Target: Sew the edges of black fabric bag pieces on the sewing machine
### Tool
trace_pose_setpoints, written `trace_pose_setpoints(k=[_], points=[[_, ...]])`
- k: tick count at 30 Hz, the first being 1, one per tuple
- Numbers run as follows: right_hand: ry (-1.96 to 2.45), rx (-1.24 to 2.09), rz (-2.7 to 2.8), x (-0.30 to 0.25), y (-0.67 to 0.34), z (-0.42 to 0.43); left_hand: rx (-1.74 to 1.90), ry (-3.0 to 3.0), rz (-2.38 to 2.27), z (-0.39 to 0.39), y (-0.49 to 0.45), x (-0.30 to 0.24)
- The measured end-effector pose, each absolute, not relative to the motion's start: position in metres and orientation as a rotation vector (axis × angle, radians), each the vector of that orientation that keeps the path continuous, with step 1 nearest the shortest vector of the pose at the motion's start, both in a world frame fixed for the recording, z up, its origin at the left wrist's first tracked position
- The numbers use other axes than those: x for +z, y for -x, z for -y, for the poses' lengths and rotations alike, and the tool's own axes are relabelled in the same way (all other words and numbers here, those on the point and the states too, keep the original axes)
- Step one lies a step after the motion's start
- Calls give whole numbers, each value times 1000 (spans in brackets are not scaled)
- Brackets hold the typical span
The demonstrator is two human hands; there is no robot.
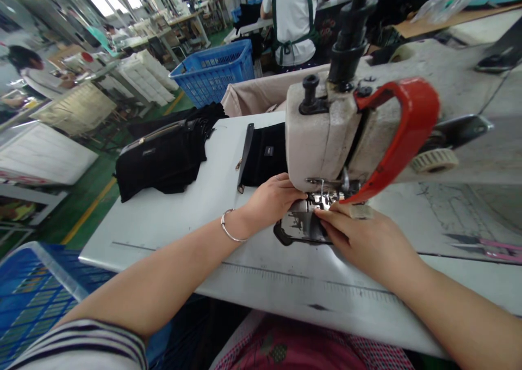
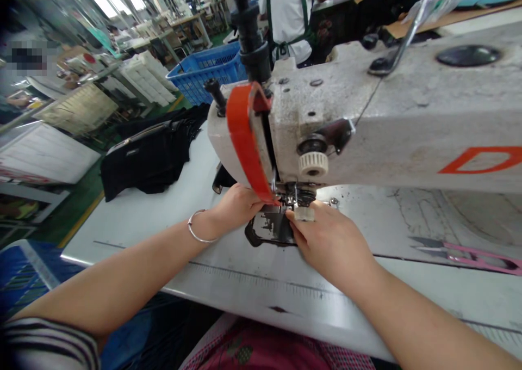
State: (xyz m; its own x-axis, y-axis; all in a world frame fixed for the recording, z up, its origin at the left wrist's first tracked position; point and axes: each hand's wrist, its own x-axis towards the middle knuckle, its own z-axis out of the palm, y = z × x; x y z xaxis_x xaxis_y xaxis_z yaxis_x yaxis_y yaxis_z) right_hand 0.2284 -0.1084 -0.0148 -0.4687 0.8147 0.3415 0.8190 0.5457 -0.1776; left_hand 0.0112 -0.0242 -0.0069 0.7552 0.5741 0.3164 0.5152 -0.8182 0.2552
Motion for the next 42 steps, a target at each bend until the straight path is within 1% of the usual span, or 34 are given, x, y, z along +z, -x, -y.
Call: trace_pose_setpoints(k=[6,9,12,15,17,20,23,25,28,34,36,39,40,42], points=[[1278,12,2373,-13,-235,107,529,-2830,-891,22,-10,-3],[1277,-30,2261,-11,-241,105,373,-2906,-962,32,-8,5],[1375,-44,2277,-6,-245,104,153,-2944,-1082,49,-7,20],[1409,31,2367,-2,-249,102,-7,-2904,-1051,64,-9,36],[1380,122,2413,0,-252,101,-50,-2866,-987,72,-10,41],[1342,166,2395,-3,-257,99,26,-2831,-887,82,-11,36],[1384,72,2257,-10,-255,99,226,-2825,-851,92,-9,19],[1410,-15,2237,-14,-251,100,290,-2833,-840,94,-6,9],[1414,-127,2302,-17,-247,102,256,-2840,-763,89,1,3],[1425,-154,2240,-12,-244,102,224,-2812,-579,69,15,5],[1283,-129,2317,-11,-244,105,233,-2803,-572,67,16,5],[943,-4,2457,-12,-241,112,249,-2807,-548,65,17,3],[882,41,2482,-12,-240,114,248,-2811,-535,63,17,2],[892,98,2499,-14,-237,115,239,-2819,-512,55,17,0]])
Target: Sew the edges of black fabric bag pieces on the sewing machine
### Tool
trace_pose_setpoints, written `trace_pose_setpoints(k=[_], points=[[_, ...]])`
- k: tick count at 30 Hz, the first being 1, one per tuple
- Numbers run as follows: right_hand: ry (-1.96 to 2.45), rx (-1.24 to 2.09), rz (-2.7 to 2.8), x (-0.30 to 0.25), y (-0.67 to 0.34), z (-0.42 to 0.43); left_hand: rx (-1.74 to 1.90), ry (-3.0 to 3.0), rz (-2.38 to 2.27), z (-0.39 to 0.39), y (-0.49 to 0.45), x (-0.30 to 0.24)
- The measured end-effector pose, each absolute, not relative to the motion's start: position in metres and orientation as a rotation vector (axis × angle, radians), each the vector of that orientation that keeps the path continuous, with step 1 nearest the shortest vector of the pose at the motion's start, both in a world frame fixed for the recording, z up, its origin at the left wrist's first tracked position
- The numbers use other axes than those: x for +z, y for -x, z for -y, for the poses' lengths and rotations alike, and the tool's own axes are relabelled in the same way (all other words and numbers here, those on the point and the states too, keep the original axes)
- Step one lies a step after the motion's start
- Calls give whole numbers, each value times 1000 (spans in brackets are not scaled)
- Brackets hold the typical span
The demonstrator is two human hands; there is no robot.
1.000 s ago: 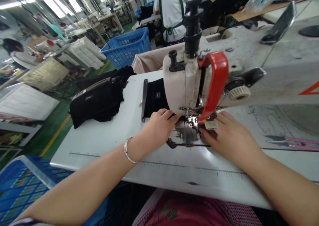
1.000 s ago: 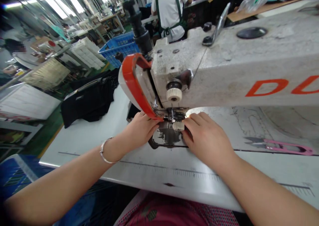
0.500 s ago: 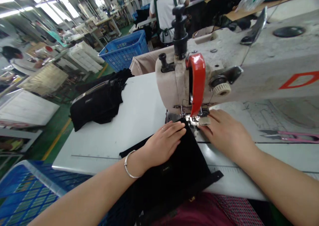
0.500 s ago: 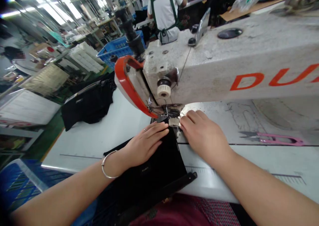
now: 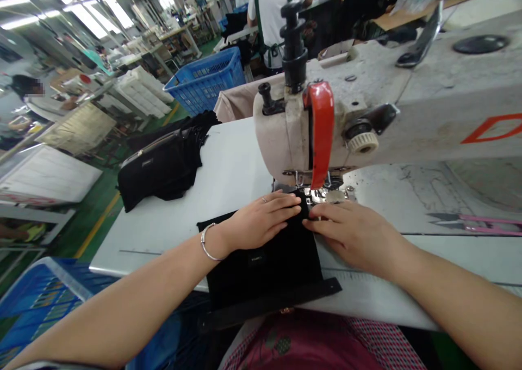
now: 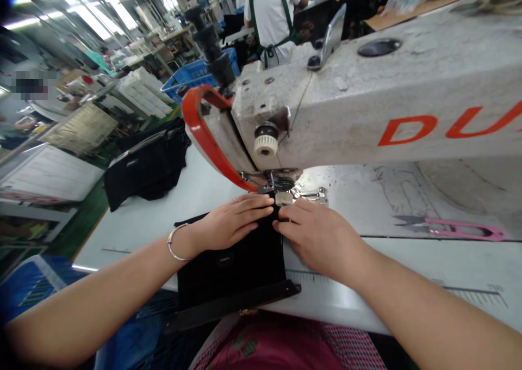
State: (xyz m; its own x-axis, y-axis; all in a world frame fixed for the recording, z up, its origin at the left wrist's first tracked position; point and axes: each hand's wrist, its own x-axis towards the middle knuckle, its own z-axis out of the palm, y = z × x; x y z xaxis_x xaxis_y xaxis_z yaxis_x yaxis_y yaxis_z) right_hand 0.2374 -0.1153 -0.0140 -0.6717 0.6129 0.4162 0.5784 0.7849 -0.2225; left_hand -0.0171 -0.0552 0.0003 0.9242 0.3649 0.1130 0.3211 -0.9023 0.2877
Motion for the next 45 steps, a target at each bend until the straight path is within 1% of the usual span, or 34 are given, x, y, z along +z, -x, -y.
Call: trace_pose_setpoints(k=[3,6,9,11,12,14,19,28,33,37,39,41,45], points=[[960,152,2493,-13,-237,113,211,-2823,-510,43,16,4],[955,376,2431,-5,-243,110,106,-2826,-608,50,11,18],[890,797,2400,8,-250,113,-22,-2781,-763,88,2,39],[808,1058,2466,16,-252,117,-9,-2717,-761,122,-2,49],[766,1135,2513,18,-252,119,20,-2697,-770,138,-3,52],[692,1187,2608,20,-251,123,97,-2674,-806,164,-4,53],[639,1205,2652,19,-251,126,177,-2682,-895,188,-5,39],[647,1148,2671,19,-252,129,205,-2805,-1016,196,-14,23],[747,1073,2631,21,-253,135,291,-2769,-1042,195,-14,17],[744,1051,2625,20,-255,133,293,-2756,-1032,194,-13,16],[812,990,2570,19,-255,130,265,-2771,-1019,193,-13,16],[886,851,2492,16,-253,128,247,-2784,-1001,192,-12,16],[879,586,2500,8,-248,128,264,-2797,-967,186,-11,15]])
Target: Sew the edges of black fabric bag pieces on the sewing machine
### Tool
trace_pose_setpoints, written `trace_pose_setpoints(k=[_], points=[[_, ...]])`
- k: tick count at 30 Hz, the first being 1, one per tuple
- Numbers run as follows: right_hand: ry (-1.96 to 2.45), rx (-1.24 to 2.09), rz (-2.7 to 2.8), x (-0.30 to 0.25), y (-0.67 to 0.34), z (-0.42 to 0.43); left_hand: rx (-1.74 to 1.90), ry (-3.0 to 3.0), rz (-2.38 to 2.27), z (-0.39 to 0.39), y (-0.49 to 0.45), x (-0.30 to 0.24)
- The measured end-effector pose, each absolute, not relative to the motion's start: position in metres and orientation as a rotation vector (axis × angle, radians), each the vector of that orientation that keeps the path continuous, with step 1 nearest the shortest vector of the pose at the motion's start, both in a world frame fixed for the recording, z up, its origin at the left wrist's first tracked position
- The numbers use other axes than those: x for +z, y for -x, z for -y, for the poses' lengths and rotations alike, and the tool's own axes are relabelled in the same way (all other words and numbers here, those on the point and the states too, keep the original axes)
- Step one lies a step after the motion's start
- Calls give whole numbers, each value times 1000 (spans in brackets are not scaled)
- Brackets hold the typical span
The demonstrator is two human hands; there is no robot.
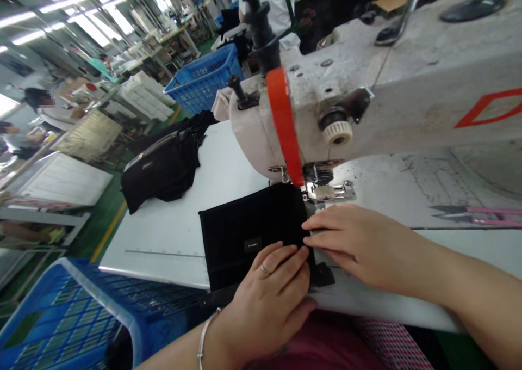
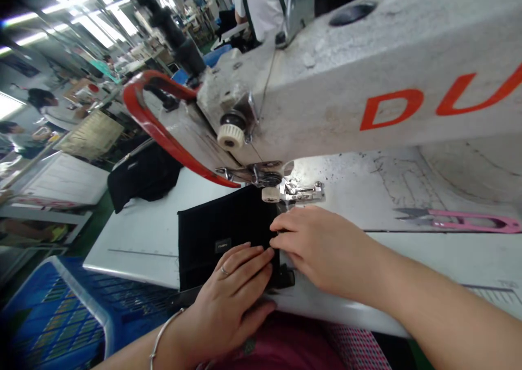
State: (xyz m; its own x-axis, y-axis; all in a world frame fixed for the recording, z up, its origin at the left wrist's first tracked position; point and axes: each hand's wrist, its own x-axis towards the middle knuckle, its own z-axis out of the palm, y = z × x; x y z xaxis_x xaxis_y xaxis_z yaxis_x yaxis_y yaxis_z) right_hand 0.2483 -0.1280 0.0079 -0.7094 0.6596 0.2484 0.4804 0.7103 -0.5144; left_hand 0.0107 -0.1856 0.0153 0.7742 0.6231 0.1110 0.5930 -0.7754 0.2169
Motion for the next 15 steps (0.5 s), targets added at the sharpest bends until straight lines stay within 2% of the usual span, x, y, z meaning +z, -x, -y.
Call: trace_pose_setpoints(k=[15], points=[[936,246,2519,-8,-239,120,368,-2819,-758,112,-4,8]])
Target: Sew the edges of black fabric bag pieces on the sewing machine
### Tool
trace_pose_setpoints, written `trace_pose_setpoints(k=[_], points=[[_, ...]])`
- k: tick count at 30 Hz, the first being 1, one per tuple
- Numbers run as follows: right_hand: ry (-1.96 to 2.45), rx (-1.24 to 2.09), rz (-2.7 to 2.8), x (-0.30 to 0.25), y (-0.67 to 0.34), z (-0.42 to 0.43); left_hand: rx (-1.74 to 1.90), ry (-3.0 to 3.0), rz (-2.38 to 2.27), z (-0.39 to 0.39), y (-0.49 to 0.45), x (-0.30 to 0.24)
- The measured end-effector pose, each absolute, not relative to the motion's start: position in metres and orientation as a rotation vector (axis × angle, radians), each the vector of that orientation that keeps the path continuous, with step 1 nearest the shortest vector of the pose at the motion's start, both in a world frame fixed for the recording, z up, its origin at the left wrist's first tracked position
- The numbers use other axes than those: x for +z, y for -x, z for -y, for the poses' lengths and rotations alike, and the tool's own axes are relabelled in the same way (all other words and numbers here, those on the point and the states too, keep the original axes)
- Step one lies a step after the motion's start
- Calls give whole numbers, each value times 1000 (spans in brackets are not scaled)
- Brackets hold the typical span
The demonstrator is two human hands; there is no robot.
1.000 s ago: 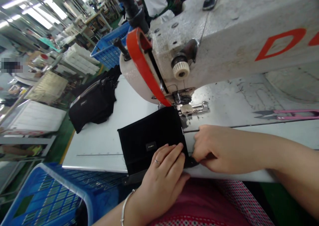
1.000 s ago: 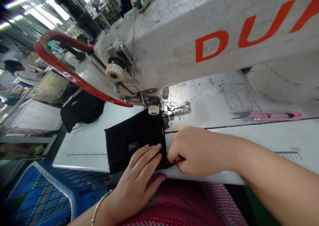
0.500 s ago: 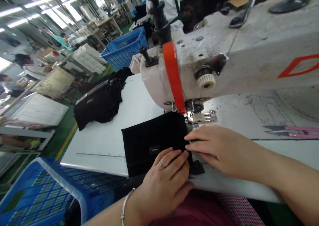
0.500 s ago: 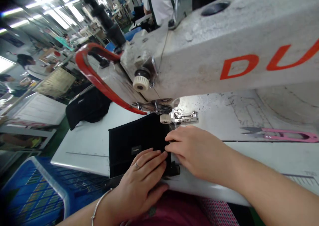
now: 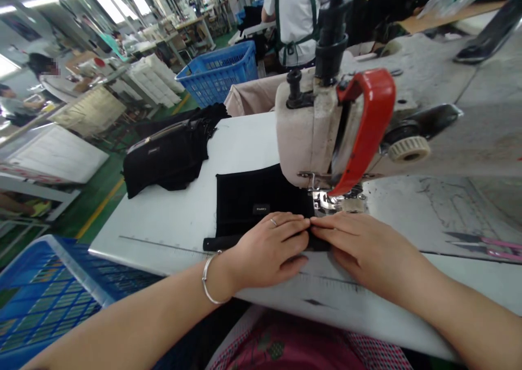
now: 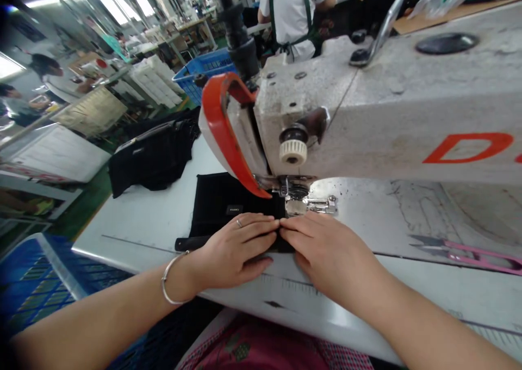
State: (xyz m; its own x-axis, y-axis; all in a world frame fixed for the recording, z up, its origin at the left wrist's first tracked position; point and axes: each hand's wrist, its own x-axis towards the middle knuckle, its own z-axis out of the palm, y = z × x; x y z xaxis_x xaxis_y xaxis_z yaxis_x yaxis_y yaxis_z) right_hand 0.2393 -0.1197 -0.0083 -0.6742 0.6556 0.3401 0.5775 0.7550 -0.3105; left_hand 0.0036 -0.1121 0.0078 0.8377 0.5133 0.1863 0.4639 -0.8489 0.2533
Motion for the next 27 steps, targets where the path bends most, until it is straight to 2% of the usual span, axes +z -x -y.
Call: trace_pose_setpoints(k=[12,22,27], points=[[1382,179,2495,-8,-234,112,556,-2886,-694,63,-10,-5],[1294,50,2281,-7,-240,109,584,-2809,-684,47,7,-5],[1477,-80,2322,-4,-246,100,670,-2656,-724,51,4,-5]])
